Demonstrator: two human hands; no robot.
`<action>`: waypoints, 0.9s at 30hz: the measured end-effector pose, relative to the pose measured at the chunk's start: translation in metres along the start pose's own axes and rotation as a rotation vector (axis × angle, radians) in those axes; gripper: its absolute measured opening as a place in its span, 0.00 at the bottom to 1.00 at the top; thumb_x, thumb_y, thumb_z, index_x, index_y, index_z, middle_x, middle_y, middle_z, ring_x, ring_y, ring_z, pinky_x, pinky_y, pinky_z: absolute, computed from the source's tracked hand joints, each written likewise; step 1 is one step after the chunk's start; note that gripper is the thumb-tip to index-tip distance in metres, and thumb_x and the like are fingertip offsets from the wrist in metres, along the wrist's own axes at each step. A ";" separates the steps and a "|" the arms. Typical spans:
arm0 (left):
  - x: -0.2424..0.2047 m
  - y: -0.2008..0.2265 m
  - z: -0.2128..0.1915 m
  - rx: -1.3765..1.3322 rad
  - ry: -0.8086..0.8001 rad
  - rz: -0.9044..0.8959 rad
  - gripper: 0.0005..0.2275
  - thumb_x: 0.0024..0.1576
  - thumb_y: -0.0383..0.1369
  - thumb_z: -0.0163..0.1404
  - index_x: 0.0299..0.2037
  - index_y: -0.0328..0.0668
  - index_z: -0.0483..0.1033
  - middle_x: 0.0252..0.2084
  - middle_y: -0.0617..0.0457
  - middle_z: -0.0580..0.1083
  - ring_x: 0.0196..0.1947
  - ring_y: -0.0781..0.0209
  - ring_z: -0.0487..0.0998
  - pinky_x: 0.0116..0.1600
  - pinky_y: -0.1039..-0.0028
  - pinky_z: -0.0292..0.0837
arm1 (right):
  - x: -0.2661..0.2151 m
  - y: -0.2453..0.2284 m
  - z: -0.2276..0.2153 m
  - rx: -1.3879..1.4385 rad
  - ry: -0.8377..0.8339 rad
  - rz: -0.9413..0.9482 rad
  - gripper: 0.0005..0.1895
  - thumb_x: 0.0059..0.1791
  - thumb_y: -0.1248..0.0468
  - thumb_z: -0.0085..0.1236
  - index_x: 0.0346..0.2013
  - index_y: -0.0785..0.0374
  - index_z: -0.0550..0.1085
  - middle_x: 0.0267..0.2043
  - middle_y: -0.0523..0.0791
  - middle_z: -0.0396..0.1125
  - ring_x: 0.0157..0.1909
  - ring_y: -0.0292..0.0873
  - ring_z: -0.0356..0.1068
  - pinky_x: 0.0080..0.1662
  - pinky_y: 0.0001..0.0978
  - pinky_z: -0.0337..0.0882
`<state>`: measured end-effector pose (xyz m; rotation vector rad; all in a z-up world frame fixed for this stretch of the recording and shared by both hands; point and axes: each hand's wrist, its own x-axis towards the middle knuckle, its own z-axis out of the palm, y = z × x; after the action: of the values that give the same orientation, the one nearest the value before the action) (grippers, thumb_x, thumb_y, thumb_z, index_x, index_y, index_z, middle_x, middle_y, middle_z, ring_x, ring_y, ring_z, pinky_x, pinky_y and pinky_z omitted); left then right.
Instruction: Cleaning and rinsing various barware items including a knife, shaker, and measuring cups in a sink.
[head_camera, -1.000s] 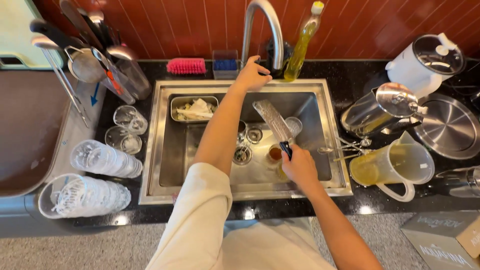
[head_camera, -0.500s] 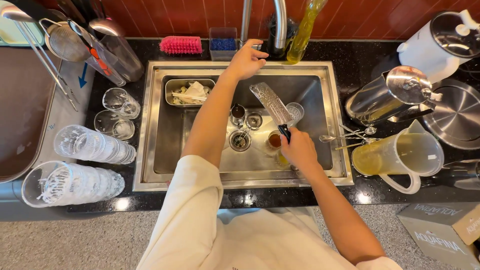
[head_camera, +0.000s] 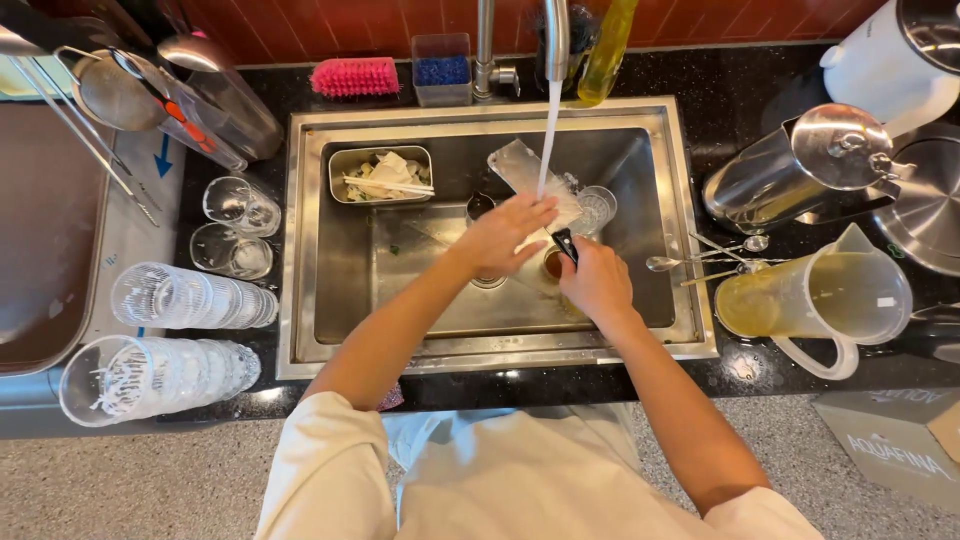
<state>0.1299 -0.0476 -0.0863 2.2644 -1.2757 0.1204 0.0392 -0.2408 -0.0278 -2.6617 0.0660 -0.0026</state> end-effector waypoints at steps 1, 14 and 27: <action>0.001 -0.003 0.000 -0.001 -0.006 -0.003 0.24 0.66 0.42 0.43 0.68 0.35 0.65 0.74 0.44 0.61 0.74 0.43 0.58 0.77 0.58 0.49 | -0.001 0.002 0.003 0.004 -0.005 0.002 0.12 0.49 0.59 0.59 0.40 0.66 0.76 0.37 0.57 0.74 0.41 0.64 0.73 0.45 0.54 0.72; 0.013 -0.017 0.032 0.043 -0.172 -0.155 0.28 0.68 0.46 0.33 0.73 0.33 0.57 0.75 0.38 0.56 0.75 0.41 0.53 0.78 0.59 0.46 | -0.009 0.021 0.003 -0.058 -0.036 0.005 0.13 0.48 0.61 0.59 0.42 0.67 0.77 0.35 0.57 0.73 0.38 0.63 0.74 0.43 0.53 0.73; 0.079 0.011 0.060 0.129 -0.273 -0.833 0.42 0.62 0.60 0.29 0.75 0.27 0.39 0.79 0.33 0.34 0.77 0.34 0.23 0.76 0.52 0.19 | -0.008 0.019 0.011 -0.110 -0.012 0.003 0.12 0.48 0.61 0.59 0.38 0.68 0.76 0.34 0.57 0.73 0.37 0.63 0.74 0.42 0.54 0.73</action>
<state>0.1533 -0.1420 -0.1076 2.7985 -0.3498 -0.4279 0.0305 -0.2519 -0.0463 -2.7713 0.0676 0.0190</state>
